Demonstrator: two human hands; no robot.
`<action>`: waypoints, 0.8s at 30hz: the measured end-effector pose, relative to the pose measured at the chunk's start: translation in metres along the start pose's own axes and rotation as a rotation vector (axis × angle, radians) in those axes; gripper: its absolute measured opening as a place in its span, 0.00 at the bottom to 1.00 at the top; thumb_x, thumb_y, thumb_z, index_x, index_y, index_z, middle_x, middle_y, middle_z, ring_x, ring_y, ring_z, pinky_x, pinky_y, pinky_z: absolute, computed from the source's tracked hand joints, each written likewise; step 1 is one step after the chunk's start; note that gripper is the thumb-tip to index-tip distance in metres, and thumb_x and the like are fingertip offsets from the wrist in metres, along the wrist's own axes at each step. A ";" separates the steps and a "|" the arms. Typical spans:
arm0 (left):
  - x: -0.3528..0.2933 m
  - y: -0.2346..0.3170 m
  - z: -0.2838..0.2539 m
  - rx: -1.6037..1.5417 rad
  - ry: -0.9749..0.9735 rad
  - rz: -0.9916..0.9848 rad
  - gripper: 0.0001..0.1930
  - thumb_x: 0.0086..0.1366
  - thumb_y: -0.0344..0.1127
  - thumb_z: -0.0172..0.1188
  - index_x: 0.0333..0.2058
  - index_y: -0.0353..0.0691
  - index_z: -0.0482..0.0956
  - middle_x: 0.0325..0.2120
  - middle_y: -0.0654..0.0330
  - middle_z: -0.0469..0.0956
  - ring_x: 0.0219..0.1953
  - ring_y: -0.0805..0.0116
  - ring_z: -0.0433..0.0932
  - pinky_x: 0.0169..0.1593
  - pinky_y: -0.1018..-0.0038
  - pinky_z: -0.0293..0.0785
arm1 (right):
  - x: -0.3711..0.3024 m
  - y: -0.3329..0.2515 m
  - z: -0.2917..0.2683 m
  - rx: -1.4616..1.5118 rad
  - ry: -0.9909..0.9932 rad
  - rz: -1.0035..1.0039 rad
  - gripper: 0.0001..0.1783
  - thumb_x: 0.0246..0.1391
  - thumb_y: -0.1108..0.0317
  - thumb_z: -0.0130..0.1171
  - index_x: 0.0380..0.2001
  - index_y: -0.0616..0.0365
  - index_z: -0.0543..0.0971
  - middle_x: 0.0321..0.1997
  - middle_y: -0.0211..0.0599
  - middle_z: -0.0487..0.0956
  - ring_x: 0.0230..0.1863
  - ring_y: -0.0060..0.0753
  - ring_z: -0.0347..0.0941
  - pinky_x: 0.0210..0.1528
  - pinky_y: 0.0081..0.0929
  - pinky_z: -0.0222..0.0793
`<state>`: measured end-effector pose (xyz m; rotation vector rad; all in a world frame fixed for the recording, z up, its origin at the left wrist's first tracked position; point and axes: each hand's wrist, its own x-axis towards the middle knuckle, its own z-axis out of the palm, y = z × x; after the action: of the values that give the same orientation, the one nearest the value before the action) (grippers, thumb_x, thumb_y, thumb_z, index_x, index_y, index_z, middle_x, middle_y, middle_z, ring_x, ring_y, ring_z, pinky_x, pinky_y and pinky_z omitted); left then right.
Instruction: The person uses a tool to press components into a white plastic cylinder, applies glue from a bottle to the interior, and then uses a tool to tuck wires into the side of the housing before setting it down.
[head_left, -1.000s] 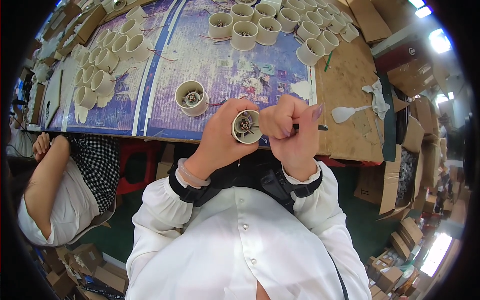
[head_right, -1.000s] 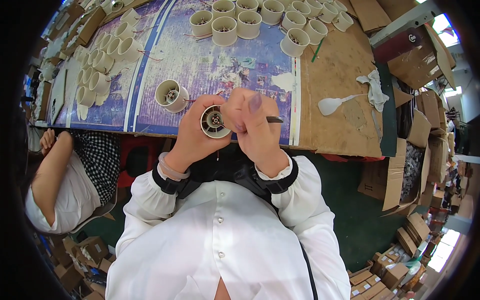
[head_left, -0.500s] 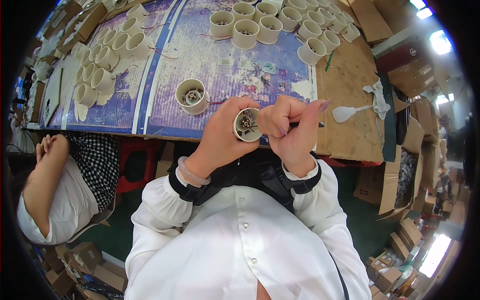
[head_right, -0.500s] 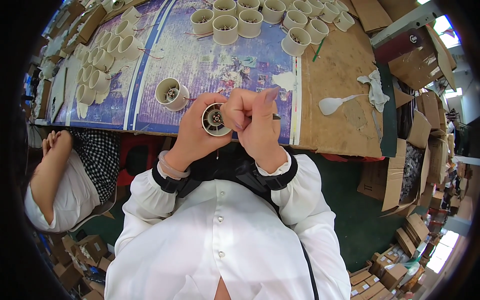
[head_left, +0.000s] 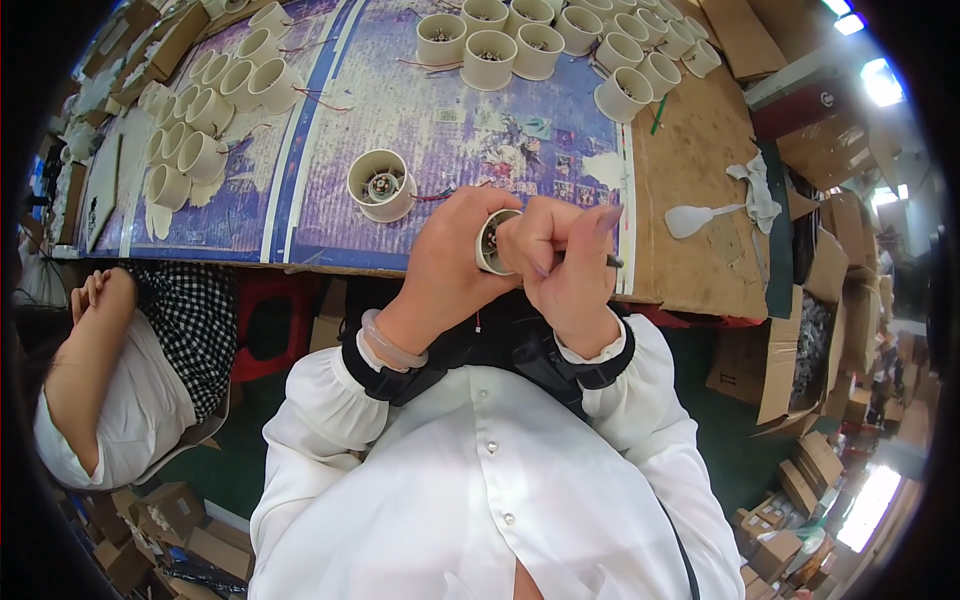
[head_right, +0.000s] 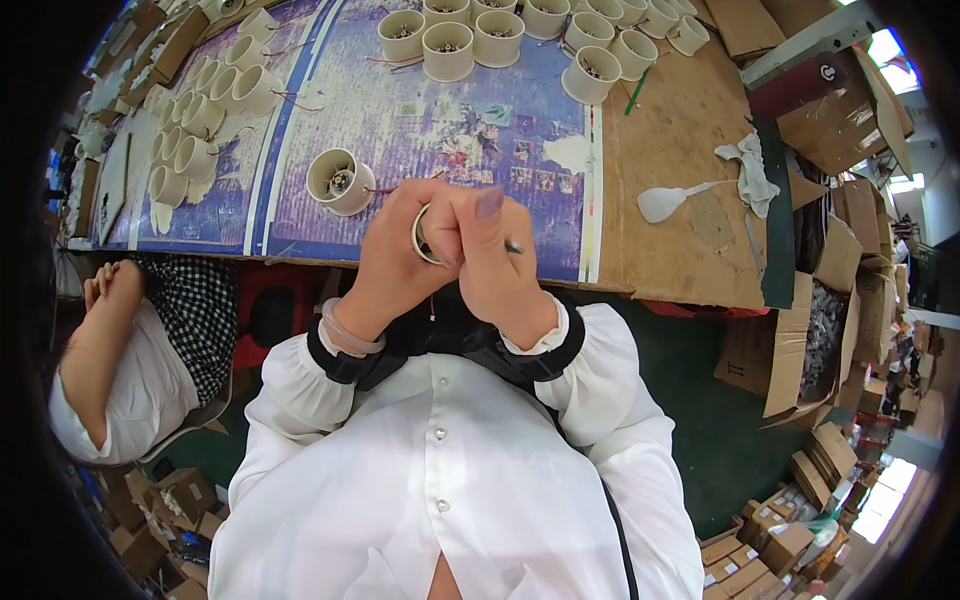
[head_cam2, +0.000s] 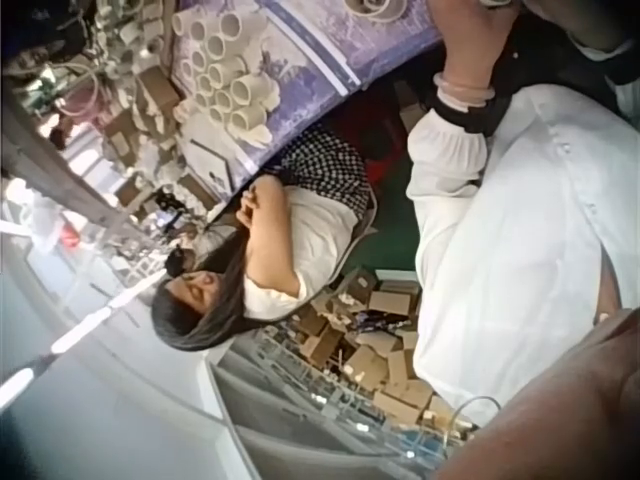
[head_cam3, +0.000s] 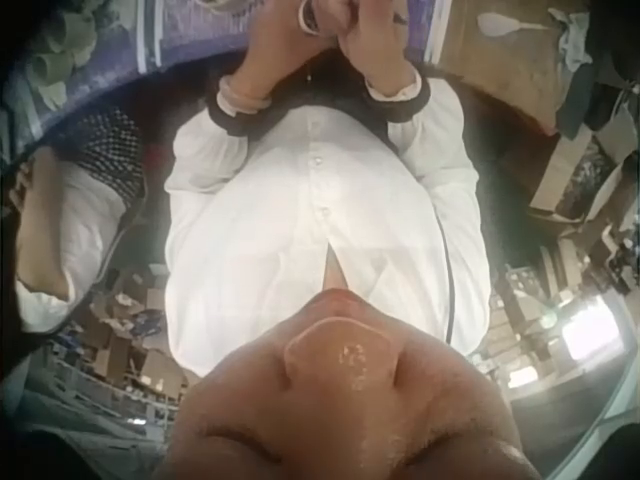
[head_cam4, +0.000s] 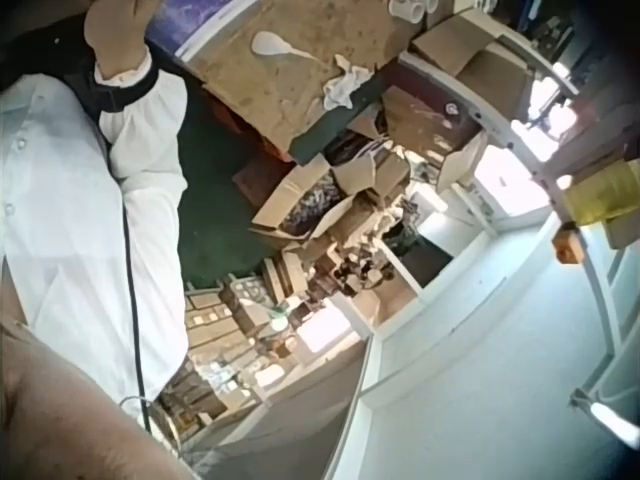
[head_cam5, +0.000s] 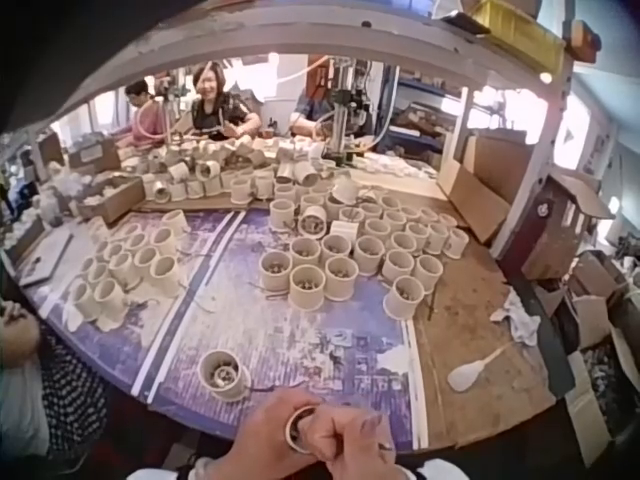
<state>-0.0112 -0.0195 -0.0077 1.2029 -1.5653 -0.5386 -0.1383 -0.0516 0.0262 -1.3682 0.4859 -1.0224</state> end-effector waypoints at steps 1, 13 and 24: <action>0.000 0.000 0.000 0.010 0.006 0.020 0.26 0.41 0.30 0.72 0.41 0.41 0.73 0.36 0.55 0.75 0.37 0.54 0.75 0.39 0.67 0.72 | -0.001 0.001 0.000 0.000 0.002 0.000 0.38 0.60 0.31 0.23 0.15 0.53 0.58 0.12 0.23 0.53 0.15 0.20 0.44 0.20 0.24 0.41; -0.005 -0.001 -0.003 -0.054 -0.056 -0.044 0.27 0.43 0.26 0.69 0.45 0.40 0.70 0.37 0.61 0.75 0.38 0.69 0.76 0.42 0.75 0.72 | 0.006 -0.018 -0.009 0.315 0.087 0.019 0.36 0.62 0.33 0.23 0.15 0.51 0.56 0.10 0.22 0.49 0.14 0.22 0.41 0.20 0.26 0.39; -0.006 -0.004 -0.003 -0.080 -0.064 -0.059 0.29 0.43 0.26 0.70 0.46 0.41 0.70 0.37 0.61 0.75 0.38 0.71 0.77 0.42 0.76 0.73 | 0.004 -0.012 -0.009 0.233 0.044 0.023 0.35 0.63 0.34 0.22 0.15 0.51 0.56 0.10 0.23 0.50 0.14 0.22 0.41 0.20 0.26 0.40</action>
<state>-0.0073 -0.0153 -0.0120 1.1845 -1.5508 -0.6776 -0.1471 -0.0587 0.0370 -1.1322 0.4006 -1.0575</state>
